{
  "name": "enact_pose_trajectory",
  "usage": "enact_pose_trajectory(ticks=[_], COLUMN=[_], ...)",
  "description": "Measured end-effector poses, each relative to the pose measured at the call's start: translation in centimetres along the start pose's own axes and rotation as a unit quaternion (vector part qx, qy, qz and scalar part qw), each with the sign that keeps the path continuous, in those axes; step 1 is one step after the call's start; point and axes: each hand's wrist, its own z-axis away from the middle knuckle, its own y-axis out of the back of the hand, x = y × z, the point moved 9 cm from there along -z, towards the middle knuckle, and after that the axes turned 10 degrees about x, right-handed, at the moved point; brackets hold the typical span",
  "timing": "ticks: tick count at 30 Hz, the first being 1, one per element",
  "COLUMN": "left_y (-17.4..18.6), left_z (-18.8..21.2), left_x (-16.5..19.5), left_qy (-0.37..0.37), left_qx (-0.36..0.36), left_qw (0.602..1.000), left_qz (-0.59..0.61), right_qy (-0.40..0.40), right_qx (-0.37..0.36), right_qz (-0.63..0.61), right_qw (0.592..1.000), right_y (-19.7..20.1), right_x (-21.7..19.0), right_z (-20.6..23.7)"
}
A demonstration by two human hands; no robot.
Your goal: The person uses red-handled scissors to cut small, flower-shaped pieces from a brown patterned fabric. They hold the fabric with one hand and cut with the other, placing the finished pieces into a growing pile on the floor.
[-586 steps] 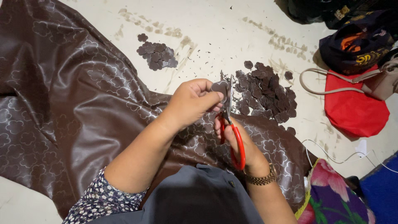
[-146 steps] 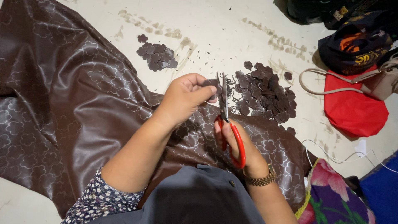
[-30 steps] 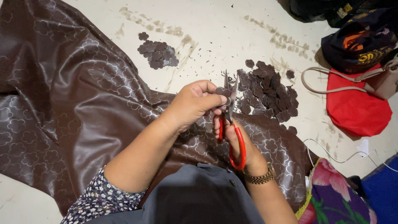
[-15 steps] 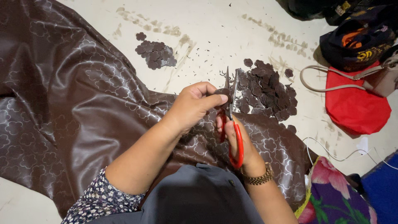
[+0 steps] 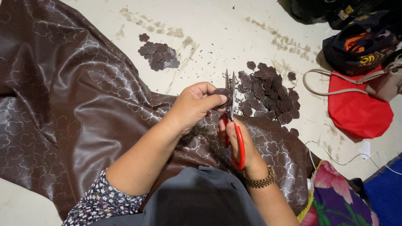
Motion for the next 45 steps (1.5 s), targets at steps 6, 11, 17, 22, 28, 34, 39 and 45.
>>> enact_pose_trajectory(ticks=[6, 11, 17, 22, 28, 34, 39, 45], left_y=[0.5, 0.9, 1.6, 1.6, 1.2, 1.0, 0.9, 0.9], left_z=[0.0, 0.0, -0.2, -0.3, -0.1, -0.1, 0.0, 0.2], left_x=[0.1, 0.7, 1.0, 1.2, 1.8, 1.9, 2.1, 2.3], left_qy=[0.004, -0.001, 0.000, -0.014, -0.050, -0.073, -0.087, -0.086], left_qx=[0.022, 0.036, 0.054, 0.053, 0.037, 0.044, 0.047, 0.057], left_qw=[0.998, 0.998, 0.996, 0.996, 0.996, 0.994, 0.993, 0.992], left_qz=[-0.053, -0.060, -0.067, -0.065, -0.060, -0.072, -0.059, -0.072], right_qy=[-0.013, -0.044, -0.028, -0.004, 0.039, 0.004, 0.003, -0.016], right_qx=[-0.001, 0.002, 0.022, -0.016, -0.037, -0.018, -0.005, 0.006], right_qz=[0.004, -0.011, 0.025, 0.061, 0.074, 0.069, 0.065, 0.057], right_qw=[1.000, 0.999, 0.999, 0.998, 0.996, 0.997, 0.998, 0.998], right_y=[0.2, 0.4, 0.7, -0.1, -0.9, -0.6, -0.4, 0.0], right_x=[0.5, 1.2, 0.8, 0.0, -1.1, -0.5, -0.1, 0.6], right_z=[0.1, 0.0, 0.0, 0.1, 0.5, 0.2, 0.1, 0.2])
